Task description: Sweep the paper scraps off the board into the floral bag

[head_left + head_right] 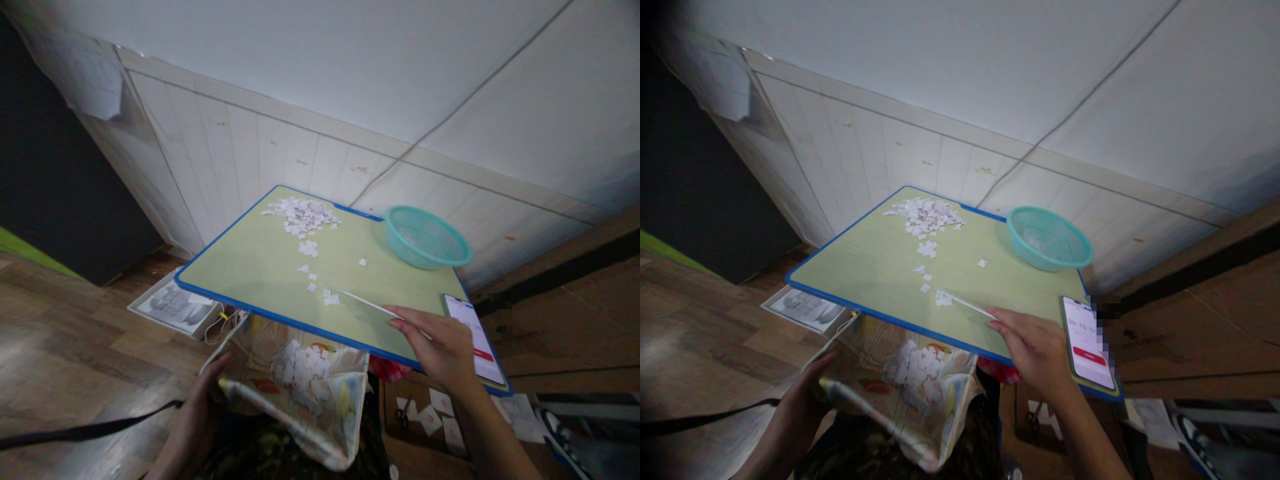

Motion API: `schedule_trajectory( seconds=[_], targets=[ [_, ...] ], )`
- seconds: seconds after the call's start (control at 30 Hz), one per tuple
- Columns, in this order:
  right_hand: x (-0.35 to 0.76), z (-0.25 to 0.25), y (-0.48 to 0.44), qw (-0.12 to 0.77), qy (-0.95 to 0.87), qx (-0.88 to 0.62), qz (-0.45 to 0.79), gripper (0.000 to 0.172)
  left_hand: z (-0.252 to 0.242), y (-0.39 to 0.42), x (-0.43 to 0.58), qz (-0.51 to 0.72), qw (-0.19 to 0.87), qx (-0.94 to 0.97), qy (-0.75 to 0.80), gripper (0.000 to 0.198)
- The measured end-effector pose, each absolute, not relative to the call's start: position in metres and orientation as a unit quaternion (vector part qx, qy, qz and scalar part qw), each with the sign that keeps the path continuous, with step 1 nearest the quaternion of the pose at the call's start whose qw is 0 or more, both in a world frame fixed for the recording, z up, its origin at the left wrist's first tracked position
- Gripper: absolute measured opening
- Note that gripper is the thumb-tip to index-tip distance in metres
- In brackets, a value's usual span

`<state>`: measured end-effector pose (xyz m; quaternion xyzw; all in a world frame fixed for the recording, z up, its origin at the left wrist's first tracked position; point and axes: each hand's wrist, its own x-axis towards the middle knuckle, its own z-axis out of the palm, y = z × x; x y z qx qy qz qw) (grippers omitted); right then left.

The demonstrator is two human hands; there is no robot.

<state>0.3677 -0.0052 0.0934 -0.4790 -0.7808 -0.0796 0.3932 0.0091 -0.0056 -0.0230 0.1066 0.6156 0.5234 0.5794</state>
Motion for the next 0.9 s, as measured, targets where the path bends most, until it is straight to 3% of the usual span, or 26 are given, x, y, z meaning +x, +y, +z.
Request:
schedule_trajectory(
  seconds=[0.57, 0.9],
  targets=[
    [0.337, 0.116, -0.030, 0.402, -0.811, -0.426, -0.001, 0.030, -0.035, -0.003, -0.008, 0.545, 0.535, 0.124, 0.634, 0.034],
    [0.332, 0.096, 0.022, 0.437, -0.773, -0.454, -0.065, 0.020, -0.038, -0.002, -0.018, 0.564, 0.517, 0.154, 0.625, 0.033]
  ],
)
